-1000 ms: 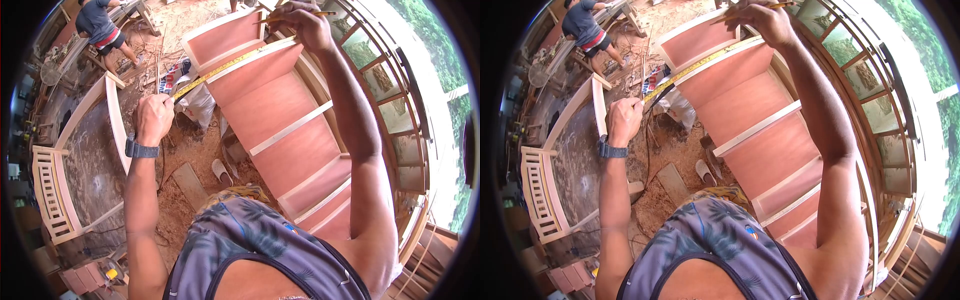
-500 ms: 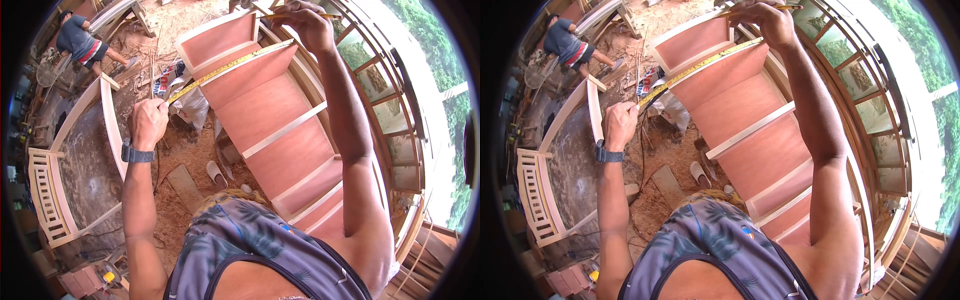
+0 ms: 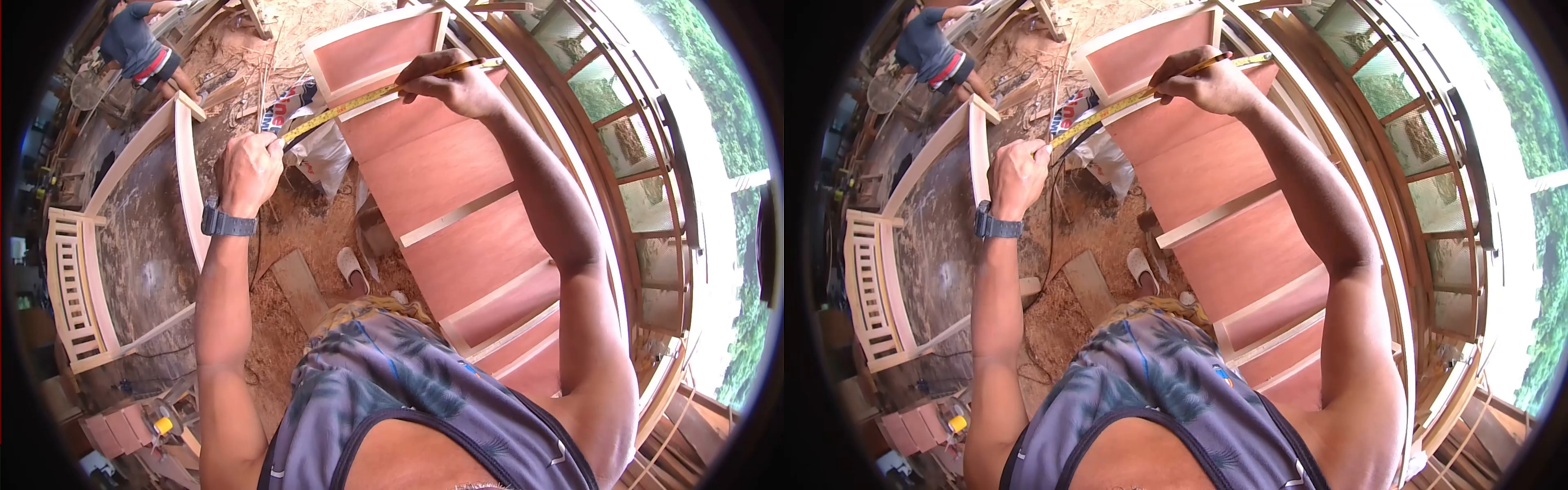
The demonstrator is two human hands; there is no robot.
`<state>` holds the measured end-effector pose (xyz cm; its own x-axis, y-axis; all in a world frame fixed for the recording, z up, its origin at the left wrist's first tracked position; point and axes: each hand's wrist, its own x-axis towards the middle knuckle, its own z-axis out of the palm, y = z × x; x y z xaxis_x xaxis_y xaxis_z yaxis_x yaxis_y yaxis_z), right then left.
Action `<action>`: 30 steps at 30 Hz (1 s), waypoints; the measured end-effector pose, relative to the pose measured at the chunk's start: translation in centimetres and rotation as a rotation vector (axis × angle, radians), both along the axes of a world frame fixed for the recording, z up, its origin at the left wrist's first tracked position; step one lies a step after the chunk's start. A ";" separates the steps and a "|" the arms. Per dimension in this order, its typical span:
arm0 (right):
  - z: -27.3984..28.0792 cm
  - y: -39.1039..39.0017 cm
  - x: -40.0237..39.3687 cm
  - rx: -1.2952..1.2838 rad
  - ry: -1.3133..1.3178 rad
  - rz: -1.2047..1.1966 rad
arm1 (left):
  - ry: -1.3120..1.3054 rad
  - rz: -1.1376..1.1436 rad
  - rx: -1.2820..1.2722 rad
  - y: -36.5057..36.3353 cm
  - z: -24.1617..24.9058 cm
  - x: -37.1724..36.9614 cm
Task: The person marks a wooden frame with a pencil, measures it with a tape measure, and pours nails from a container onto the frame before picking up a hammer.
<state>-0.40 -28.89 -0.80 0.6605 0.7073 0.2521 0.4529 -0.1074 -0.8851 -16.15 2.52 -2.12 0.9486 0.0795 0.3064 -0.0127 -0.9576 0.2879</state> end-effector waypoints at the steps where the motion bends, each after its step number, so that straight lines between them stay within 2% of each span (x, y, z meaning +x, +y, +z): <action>1: -0.2 0.3 0.0 0.000 0.002 0.007 | -0.017 -0.024 0.003 0.0 0.0 0.0; 8: -2.0 1.0 1.3 -0.060 0.036 -0.028 | -0.072 -0.061 -0.013 0.6 -0.8 0.2; 17: -2.8 0.9 1.8 -0.039 -0.054 0.050 | -0.045 -0.057 -0.012 0.6 -1.1 0.1; 19: -2.9 0.9 2.0 -0.063 -0.203 0.096 | -0.057 -0.064 -0.006 0.8 -1.3 0.2; 25: -3.1 0.9 2.1 -0.092 -0.266 0.083 | -0.067 -0.057 -0.001 0.7 -1.4 0.3; 28: -3.1 0.9 1.9 -0.073 -0.172 0.049 | -0.070 -0.060 -0.008 0.7 -1.4 0.3; 30: -3.3 0.8 2.3 -0.069 -0.218 0.074 | -0.074 -0.059 -0.008 0.6 -1.2 0.2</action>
<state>1.85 -28.12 -4.09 0.5412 0.7725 0.3321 0.6412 -0.1236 -0.7573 -15.91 3.12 -3.32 0.9264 0.0267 0.3757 -0.0907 -0.9523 0.2914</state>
